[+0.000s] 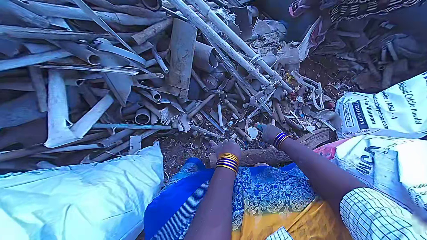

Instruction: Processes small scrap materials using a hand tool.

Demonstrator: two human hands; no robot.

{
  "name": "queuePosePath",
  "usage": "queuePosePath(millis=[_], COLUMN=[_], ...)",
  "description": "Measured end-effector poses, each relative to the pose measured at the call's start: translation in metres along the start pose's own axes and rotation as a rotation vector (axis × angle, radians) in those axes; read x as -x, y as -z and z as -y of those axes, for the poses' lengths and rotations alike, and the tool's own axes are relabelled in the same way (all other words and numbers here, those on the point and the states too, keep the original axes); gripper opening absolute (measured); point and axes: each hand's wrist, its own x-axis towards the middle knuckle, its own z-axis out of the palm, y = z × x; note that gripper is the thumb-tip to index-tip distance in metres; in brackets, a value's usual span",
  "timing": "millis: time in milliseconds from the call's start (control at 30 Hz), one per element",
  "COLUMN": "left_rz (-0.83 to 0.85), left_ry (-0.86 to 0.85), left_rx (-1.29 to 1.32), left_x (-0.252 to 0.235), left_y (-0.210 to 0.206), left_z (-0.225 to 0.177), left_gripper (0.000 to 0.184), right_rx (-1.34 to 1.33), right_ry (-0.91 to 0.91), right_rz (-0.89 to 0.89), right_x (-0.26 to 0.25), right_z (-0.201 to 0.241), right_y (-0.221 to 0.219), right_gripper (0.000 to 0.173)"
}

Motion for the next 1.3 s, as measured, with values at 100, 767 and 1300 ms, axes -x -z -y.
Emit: queuePosePath(millis=[100,767,1300], left_rz=[0.012,0.072,0.135], left_ry=[-0.002,-0.062,-0.076], left_rx=[0.002,0.074,0.069], left_x=[-0.001,0.002,-0.001], left_y=[-0.001,0.003,0.001], left_z=[0.005,0.013,0.011], left_gripper=[0.054,0.047,0.042], right_rx=[-0.073,0.330,0.238], right_ry=[-0.020,0.189,0.109], right_rz=[-0.024,0.243,-0.181], right_x=[-0.015,0.012,-0.057], right_z=[0.037,0.015,0.117], right_y=[0.002,0.026,0.048], right_gripper=[0.053,0.039,0.043])
